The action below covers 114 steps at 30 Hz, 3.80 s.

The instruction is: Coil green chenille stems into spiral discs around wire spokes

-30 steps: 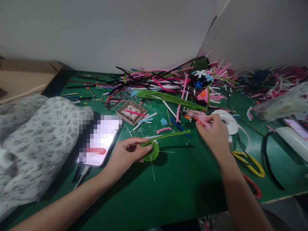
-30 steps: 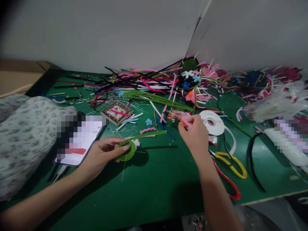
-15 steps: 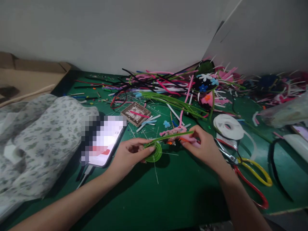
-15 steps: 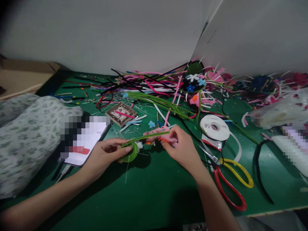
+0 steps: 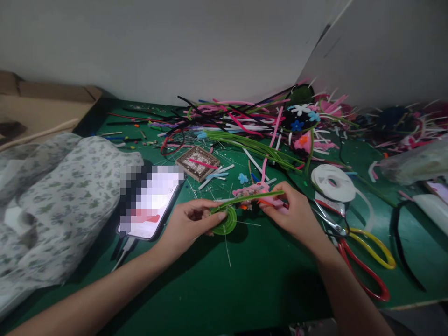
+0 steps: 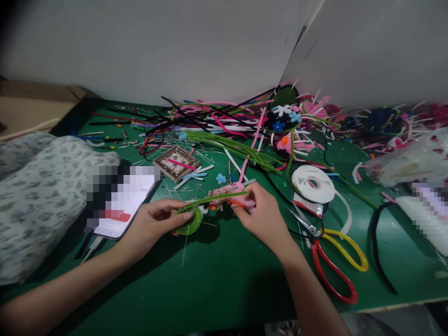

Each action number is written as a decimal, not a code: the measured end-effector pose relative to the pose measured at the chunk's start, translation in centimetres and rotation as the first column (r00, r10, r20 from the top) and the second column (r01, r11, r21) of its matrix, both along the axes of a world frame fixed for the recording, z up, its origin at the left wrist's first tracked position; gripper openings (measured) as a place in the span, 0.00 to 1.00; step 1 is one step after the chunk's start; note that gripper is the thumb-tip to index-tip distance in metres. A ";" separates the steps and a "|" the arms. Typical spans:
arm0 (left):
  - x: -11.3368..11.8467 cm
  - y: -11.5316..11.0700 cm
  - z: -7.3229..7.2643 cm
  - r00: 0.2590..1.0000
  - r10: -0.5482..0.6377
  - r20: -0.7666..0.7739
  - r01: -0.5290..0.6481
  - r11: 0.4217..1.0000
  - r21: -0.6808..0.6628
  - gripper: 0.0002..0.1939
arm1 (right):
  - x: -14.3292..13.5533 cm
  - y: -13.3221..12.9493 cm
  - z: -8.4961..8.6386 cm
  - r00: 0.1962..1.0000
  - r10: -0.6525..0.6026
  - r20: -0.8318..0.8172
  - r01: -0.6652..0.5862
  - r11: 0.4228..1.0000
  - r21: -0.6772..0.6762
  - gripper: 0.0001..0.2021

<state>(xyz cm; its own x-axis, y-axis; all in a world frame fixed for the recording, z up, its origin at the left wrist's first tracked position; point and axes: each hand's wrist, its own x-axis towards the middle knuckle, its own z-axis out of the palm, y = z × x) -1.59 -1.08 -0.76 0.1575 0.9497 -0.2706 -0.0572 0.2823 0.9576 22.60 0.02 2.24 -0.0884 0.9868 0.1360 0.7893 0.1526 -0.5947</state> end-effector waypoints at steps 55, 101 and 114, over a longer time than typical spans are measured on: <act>-0.4 0.1 -0.2 0.978 0.203 0.042 -0.206 0.974 0.099 0.12 | 0.5 -0.3 1.0 0.999 -0.008 -0.052 0.006 0.999 -0.037 0.11; -0.3 0.1 -0.4 0.992 0.121 0.019 -0.123 0.986 0.113 0.11 | 2.5 0.8 0.0 0.946 -0.195 0.258 0.088 0.923 0.375 0.12; 0.1 -0.5 0.5 0.990 0.052 -0.131 -0.032 0.988 0.149 0.11 | -2.7 -1.8 2.5 0.911 0.349 0.219 -0.397 0.886 0.241 0.07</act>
<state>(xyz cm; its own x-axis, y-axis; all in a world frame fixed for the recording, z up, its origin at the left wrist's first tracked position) -1.47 -1.61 -0.22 0.0885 0.9856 -0.1439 0.0653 0.1384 0.9882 19.88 -1.79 4.69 -0.4873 0.8015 0.3466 0.7241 0.5927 -0.3526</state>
